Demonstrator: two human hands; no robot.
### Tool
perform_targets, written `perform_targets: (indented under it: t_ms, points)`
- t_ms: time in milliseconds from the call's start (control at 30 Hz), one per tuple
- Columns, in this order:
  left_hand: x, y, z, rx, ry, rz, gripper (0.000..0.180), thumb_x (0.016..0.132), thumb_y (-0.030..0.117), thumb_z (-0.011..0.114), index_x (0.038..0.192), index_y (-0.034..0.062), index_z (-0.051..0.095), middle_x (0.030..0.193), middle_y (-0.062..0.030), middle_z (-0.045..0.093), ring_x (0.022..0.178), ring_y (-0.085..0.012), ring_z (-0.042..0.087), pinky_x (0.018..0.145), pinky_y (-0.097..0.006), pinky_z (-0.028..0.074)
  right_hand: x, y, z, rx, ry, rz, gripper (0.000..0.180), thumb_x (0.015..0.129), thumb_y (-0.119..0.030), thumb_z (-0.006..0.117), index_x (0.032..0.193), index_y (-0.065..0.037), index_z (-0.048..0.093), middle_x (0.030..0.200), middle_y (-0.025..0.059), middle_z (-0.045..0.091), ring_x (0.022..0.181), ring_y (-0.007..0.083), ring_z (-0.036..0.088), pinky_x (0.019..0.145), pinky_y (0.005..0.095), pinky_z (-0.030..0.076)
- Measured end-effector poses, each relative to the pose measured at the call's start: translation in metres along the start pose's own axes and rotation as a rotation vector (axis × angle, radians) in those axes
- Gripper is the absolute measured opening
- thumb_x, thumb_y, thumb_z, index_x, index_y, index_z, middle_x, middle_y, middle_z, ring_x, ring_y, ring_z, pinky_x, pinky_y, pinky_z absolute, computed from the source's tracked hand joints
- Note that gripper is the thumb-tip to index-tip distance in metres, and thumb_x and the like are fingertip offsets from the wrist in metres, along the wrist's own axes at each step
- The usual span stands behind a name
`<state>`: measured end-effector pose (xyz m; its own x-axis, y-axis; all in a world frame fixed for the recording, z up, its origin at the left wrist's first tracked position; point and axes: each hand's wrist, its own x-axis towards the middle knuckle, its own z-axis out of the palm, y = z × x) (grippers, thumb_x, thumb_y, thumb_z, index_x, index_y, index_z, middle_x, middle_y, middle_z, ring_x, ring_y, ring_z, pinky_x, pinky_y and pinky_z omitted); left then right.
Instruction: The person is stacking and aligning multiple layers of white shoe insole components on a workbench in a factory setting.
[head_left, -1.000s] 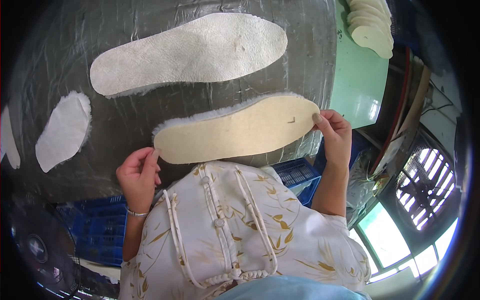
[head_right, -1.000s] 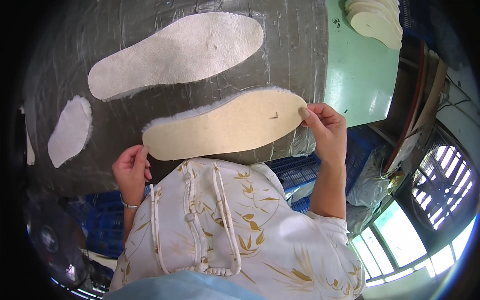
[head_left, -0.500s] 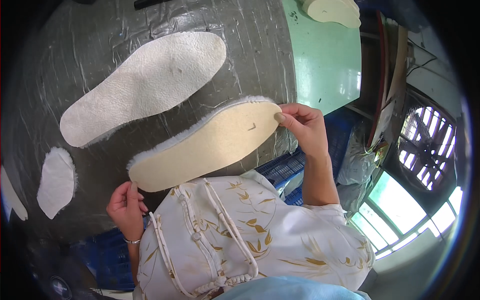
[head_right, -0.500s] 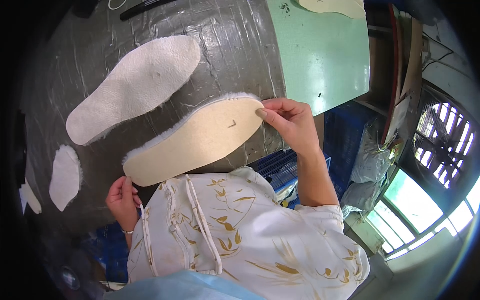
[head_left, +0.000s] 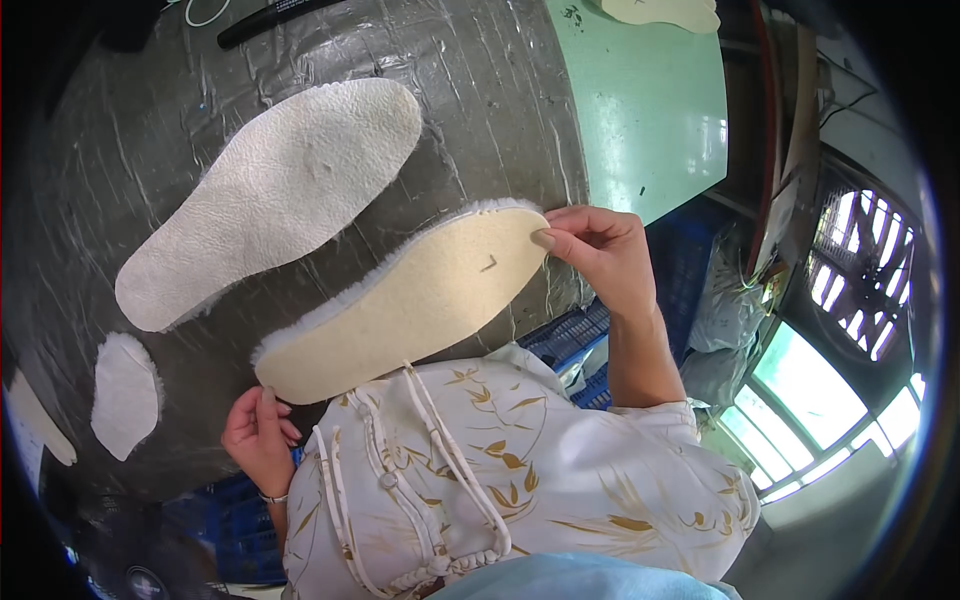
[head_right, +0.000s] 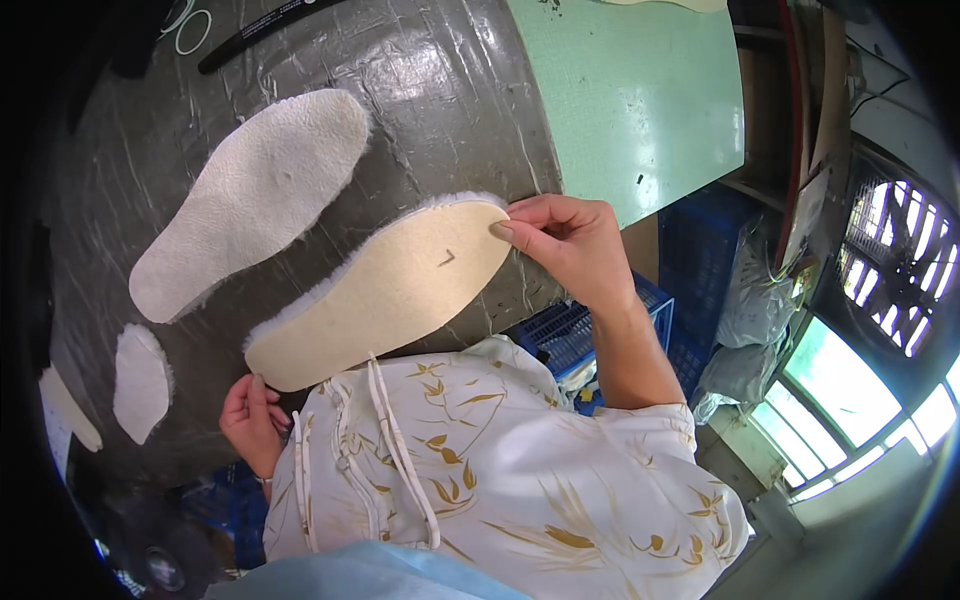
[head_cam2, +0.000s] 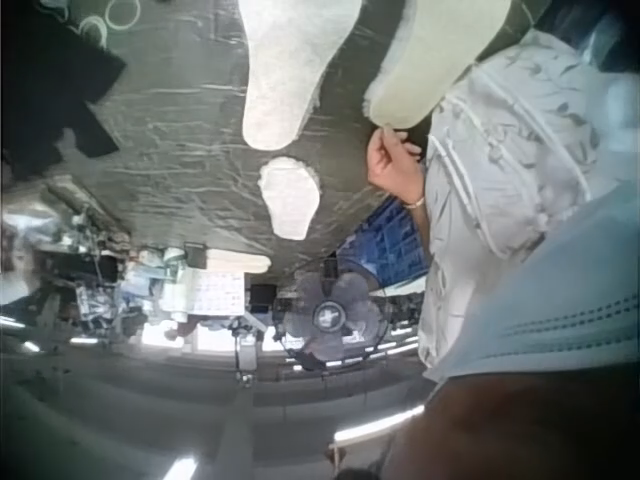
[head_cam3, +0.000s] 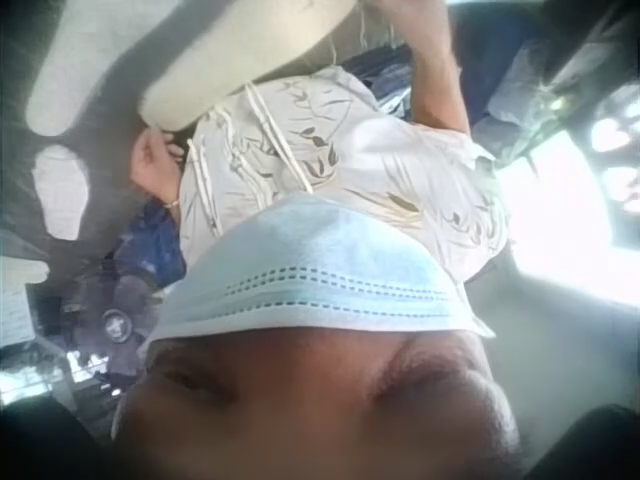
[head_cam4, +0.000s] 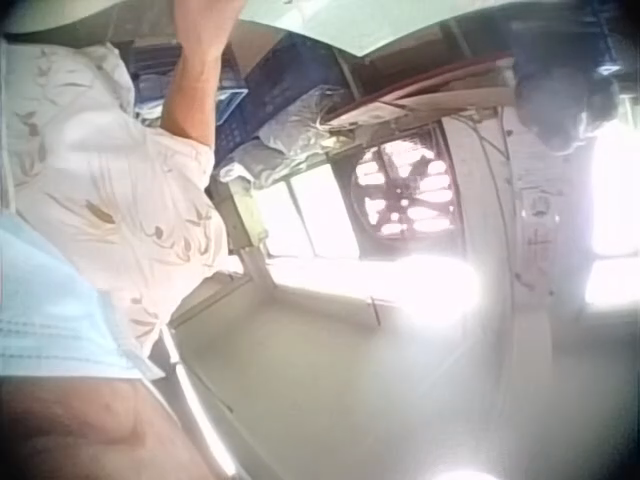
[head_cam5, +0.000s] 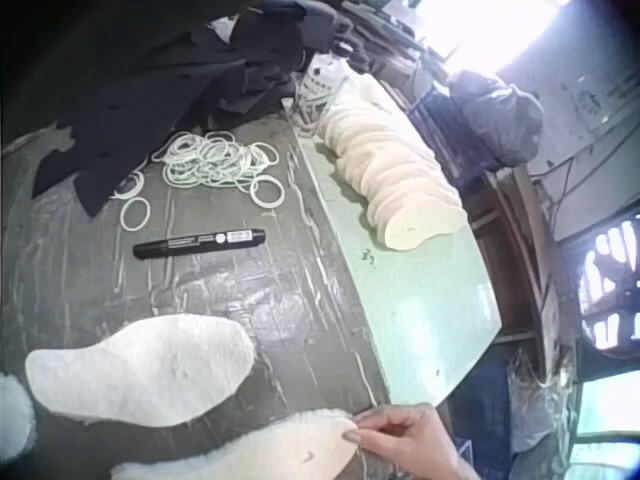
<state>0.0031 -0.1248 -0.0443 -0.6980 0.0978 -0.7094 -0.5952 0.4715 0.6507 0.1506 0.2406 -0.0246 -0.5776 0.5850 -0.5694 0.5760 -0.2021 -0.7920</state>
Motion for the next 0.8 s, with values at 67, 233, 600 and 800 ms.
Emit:
perform_targets:
  t_ms: [67,233,600,800]
  points:
    - [-0.001,0.001,0.001,0.007,0.006,0.000,0.016,0.091,0.012,0.061,0.095,-0.0032,0.062,0.067,-0.0052,0.061,0.043,-0.0053,0.049,0.038,-0.018,0.034,0.001,-0.001,0.001,0.000,0.009,0.020,0.010,0.081,-0.003,0.072,0.087,0.004,0.070,0.082,0.0038,0.067,0.072,0.0054,0.057,0.063,0.0185,0.047]
    - [-0.002,0.000,0.000,0.006,0.009,0.014,0.016,0.091,0.013,0.061,0.095,-0.0034,0.062,0.067,-0.0054,0.061,0.043,-0.0054,0.049,0.038,-0.018,0.034,-0.001,-0.001,0.006,-0.021,0.035,-0.004,0.011,0.081,-0.004,0.073,0.087,0.004,0.070,0.081,0.0039,0.067,0.072,0.0054,0.057,0.063,0.0185,0.047]
    - [-0.001,0.001,0.003,0.003,-0.001,0.049,0.018,0.093,0.013,0.059,0.098,-0.0035,0.059,0.070,-0.0058,0.060,0.044,-0.0060,0.050,0.038,-0.018,0.035,-0.003,0.009,0.015,-0.200,0.159,-0.210,0.012,0.077,-0.006,0.077,0.077,0.002,0.067,0.074,0.0031,0.067,0.065,0.0055,0.057,0.058,0.0194,0.048]
    - [-0.003,0.001,0.007,0.014,0.043,0.066,0.017,0.093,0.014,0.059,0.098,-0.0029,0.059,0.071,-0.0058,0.060,0.046,-0.0067,0.052,0.039,-0.018,0.036,-0.004,0.011,0.010,-0.154,0.130,-0.143,0.014,0.080,-0.009,0.075,0.081,0.002,0.067,0.072,0.0014,0.065,0.065,0.0049,0.057,0.059,0.0194,0.048]
